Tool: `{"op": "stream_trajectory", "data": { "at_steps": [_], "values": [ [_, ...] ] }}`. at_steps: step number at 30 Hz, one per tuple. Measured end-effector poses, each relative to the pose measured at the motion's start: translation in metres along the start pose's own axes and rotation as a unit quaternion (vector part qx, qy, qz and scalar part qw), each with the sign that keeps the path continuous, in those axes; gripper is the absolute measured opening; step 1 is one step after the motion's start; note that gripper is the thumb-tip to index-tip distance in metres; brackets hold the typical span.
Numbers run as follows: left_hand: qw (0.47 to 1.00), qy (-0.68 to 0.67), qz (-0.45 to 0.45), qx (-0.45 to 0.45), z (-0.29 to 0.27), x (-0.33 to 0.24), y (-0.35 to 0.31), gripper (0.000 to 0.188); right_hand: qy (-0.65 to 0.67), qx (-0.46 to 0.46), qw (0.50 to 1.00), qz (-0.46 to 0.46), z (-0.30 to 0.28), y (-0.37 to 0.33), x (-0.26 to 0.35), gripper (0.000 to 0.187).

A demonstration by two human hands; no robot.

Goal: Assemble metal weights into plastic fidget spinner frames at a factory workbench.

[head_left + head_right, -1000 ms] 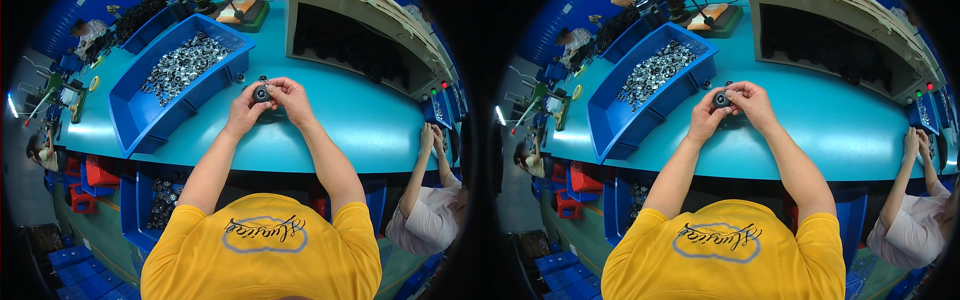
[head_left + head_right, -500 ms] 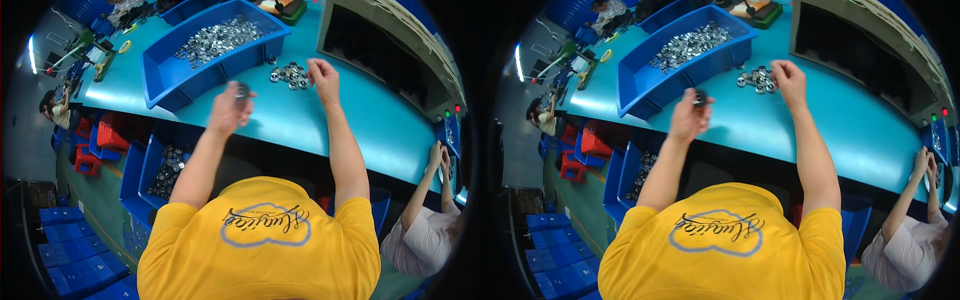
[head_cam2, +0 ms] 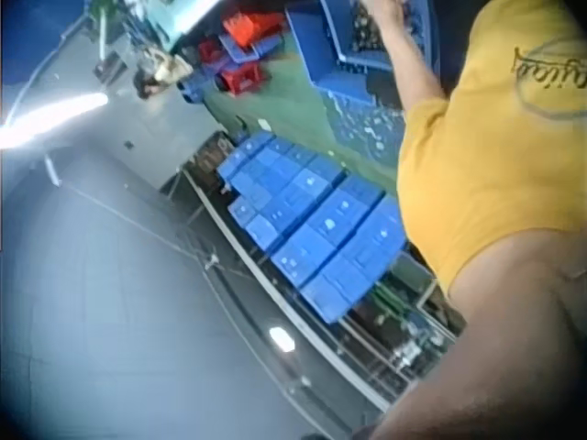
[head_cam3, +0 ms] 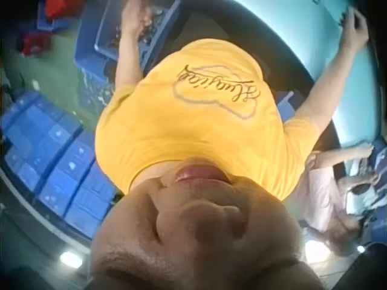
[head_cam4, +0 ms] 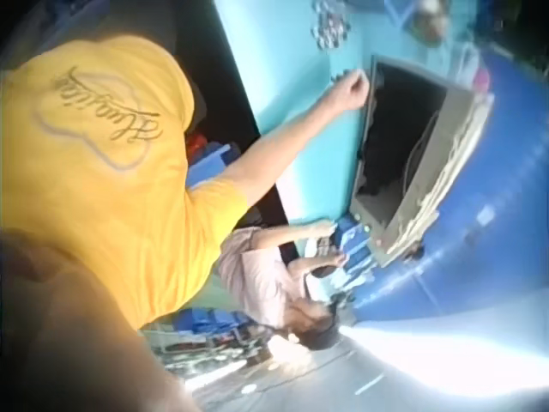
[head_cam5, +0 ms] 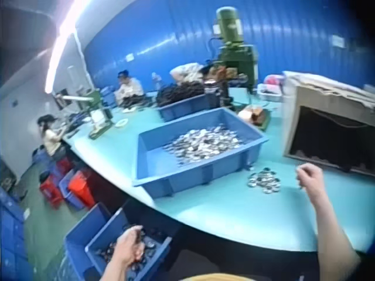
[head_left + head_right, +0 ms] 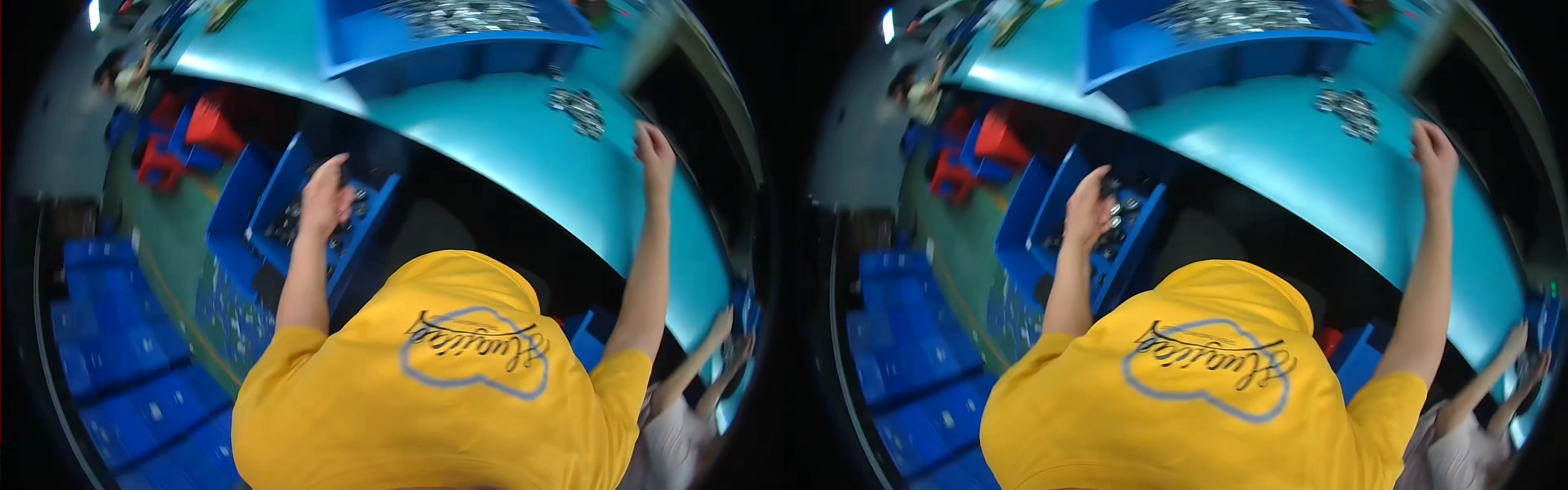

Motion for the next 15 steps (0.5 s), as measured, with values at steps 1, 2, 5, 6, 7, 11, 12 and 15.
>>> {"op": "stream_trajectory", "data": {
  "at_steps": [1, 2, 5, 6, 7, 11, 12, 15],
  "values": [
    [0.999, -0.039, -0.012, 0.027, 0.013, -0.007, -0.003, 0.046, 0.009, -0.002, 1.000, 0.005, 0.005, -0.001, -0.009, 0.026],
    [0.995, -0.073, -0.019, 0.059, 0.020, -0.010, -0.007, 0.047, 0.021, -0.012, 1.000, 0.013, 0.007, -0.004, -0.015, 0.026],
    [0.991, -0.081, -0.009, 0.111, 0.047, -0.024, -0.021, 0.049, 0.034, -0.041, 0.997, 0.049, 0.016, -0.016, -0.027, 0.026],
    [0.990, -0.069, -0.002, 0.122, 0.053, -0.027, -0.023, 0.050, 0.029, -0.054, 0.996, 0.058, 0.015, -0.020, -0.028, 0.026],
    [0.991, -0.056, 0.007, 0.123, 0.054, -0.029, -0.024, 0.052, 0.030, -0.055, 0.997, 0.052, 0.017, -0.021, -0.026, 0.026],
    [0.992, 0.006, 0.021, 0.127, 0.063, -0.030, -0.016, 0.054, 0.012, -0.063, 0.997, 0.049, 0.016, -0.019, -0.031, 0.027],
    [0.992, 0.023, 0.017, 0.124, 0.064, -0.028, -0.014, 0.053, 0.007, -0.061, 0.997, 0.050, 0.017, -0.018, -0.033, 0.027],
    [0.991, 0.042, 0.005, 0.128, 0.068, -0.019, -0.010, 0.052, -0.003, -0.052, 0.998, 0.047, 0.018, -0.018, -0.037, 0.026]
  ]
}}
Point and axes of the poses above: each hand's wrist, its own y-axis towards the middle knuckle, its own z-axis out of the palm, x = y × z, the point moved 8 cm from there along y, towards the middle knuckle, and after that the axes turned 8 degrees about -x, right-handed, at the moved point
